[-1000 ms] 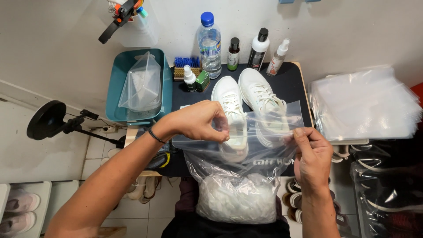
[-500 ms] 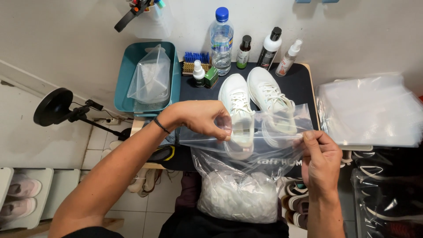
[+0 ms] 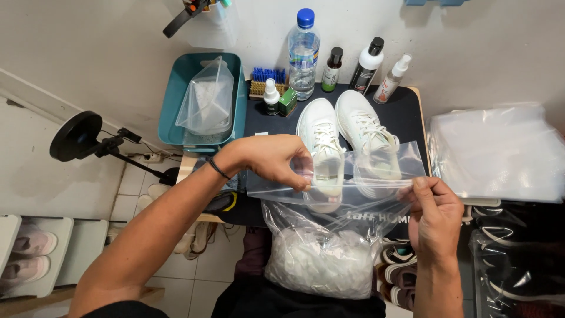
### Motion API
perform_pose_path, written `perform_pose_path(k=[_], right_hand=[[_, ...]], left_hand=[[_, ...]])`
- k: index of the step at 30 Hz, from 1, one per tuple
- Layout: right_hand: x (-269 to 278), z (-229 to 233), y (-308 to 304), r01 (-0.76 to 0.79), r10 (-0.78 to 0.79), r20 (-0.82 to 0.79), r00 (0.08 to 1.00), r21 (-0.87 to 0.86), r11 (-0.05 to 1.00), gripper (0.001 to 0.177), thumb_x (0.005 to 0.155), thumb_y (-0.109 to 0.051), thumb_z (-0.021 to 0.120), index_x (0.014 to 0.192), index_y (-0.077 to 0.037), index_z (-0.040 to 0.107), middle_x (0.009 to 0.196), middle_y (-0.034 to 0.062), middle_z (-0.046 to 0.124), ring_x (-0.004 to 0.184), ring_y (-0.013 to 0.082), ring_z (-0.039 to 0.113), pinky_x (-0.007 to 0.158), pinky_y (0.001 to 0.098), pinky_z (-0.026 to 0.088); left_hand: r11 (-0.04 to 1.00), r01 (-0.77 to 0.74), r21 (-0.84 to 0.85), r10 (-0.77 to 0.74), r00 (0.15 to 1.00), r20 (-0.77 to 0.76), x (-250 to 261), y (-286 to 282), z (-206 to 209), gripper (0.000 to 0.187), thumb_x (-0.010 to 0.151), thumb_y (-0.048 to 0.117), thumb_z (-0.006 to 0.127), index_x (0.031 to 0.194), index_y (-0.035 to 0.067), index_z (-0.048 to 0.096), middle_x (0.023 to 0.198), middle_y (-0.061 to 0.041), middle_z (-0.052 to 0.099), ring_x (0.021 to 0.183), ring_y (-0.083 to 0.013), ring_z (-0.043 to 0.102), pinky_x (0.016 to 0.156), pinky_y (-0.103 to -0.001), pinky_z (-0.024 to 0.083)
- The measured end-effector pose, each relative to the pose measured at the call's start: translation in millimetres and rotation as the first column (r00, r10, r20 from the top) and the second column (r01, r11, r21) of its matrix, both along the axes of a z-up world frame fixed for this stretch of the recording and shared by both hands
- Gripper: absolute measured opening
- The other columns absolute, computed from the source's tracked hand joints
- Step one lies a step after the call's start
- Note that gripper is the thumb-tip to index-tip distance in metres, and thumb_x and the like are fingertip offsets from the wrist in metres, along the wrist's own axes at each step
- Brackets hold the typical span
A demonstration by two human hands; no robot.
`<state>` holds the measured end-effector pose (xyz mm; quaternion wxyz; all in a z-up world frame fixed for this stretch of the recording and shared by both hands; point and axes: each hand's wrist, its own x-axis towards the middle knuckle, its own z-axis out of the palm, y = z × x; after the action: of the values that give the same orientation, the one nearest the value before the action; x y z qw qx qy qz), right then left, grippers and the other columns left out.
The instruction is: The person sprays a white sneaker with a cleaning solution, then places paper inside the shoe to maintain its shape. They then place the shoes into a clear plastic bag and seal it.
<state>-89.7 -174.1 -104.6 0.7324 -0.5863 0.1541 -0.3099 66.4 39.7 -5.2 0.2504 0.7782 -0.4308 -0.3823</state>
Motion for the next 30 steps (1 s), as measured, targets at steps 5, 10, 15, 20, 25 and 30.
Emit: perform_pose_path(k=[5,10,15,20,25,30], right_hand=[[-0.5,7.6,4.9,-0.001,0.000,-0.018,1.000,-0.018,1.000,0.016,0.088,-0.011,0.053,0.077,0.000,0.050,0.064,0.0124,0.055,0.057,0.0141,0.058,0.061,0.0244,0.050],[0.1,6.3,5.9,0.015,-0.015,-0.011,1.000,-0.010,1.000,0.015,0.089,-0.011,0.052,0.078,0.000,0.050,0.065,0.0119,0.055,0.056,0.0134,0.057,0.060,0.0236,0.050],[-1.5,18.3,7.3,-0.006,0.007,-0.153,0.988,0.005,1.000,0.010,0.085,-0.013,0.054,0.079,-0.006,0.053,0.064,0.0073,0.055,0.059,0.0136,0.055,0.063,0.0222,0.047],[-3.6,15.5,4.9,-0.012,0.012,-0.147,0.989,-0.003,1.000,0.011,0.086,-0.014,0.052,0.080,-0.006,0.053,0.065,0.0069,0.055,0.060,0.0128,0.054,0.063,0.0201,0.046],[-6.3,16.4,4.1,0.011,-0.010,-0.158,0.987,0.005,1.000,0.011,0.086,-0.015,0.053,0.080,-0.006,0.054,0.067,0.0065,0.055,0.059,0.0126,0.054,0.059,0.0179,0.045],[-8.5,13.7,2.3,0.023,-0.022,-0.164,0.986,0.007,1.000,0.012,0.086,-0.016,0.053,0.079,-0.006,0.053,0.067,0.0062,0.055,0.059,0.0128,0.054,0.060,0.0190,0.045]], left_hand=[[1.000,0.010,0.010,-0.011,0.999,0.033,5.6,3.2,-9.5,0.017,0.060,0.027,0.062,0.063,0.010,0.064,0.057,-0.001,0.062,0.058,-0.0167,0.057,0.055,-0.027,0.045],[1.000,-0.019,0.009,0.018,0.999,0.042,9.3,6.9,-17.7,0.014,0.058,0.027,0.063,0.057,0.013,0.063,0.054,0.000,0.060,0.054,-0.0148,0.055,0.053,-0.027,0.044],[0.998,0.041,0.048,-0.043,0.998,0.050,3.5,10.8,6.0,0.010,0.059,0.021,0.056,0.056,0.013,0.060,0.047,0.005,0.050,0.044,-0.0078,0.038,0.044,-0.024,0.029],[0.998,-0.002,0.056,0.000,1.000,0.025,7.2,15.2,2.0,0.010,0.061,0.021,0.057,0.057,0.013,0.061,0.050,0.005,0.056,0.043,-0.0064,0.039,0.042,-0.023,0.029],[0.996,-0.063,0.058,0.063,0.998,0.000,4.0,18.3,6.7,0.010,0.061,0.020,0.057,0.058,0.011,0.062,0.053,0.005,0.058,0.045,-0.0060,0.040,0.044,-0.021,0.031],[0.992,-0.116,0.051,0.116,0.993,-0.004,2.3,22.8,6.3,0.010,0.059,0.020,0.058,0.057,0.011,0.062,0.050,0.005,0.054,0.045,-0.0060,0.037,0.044,-0.022,0.029]])
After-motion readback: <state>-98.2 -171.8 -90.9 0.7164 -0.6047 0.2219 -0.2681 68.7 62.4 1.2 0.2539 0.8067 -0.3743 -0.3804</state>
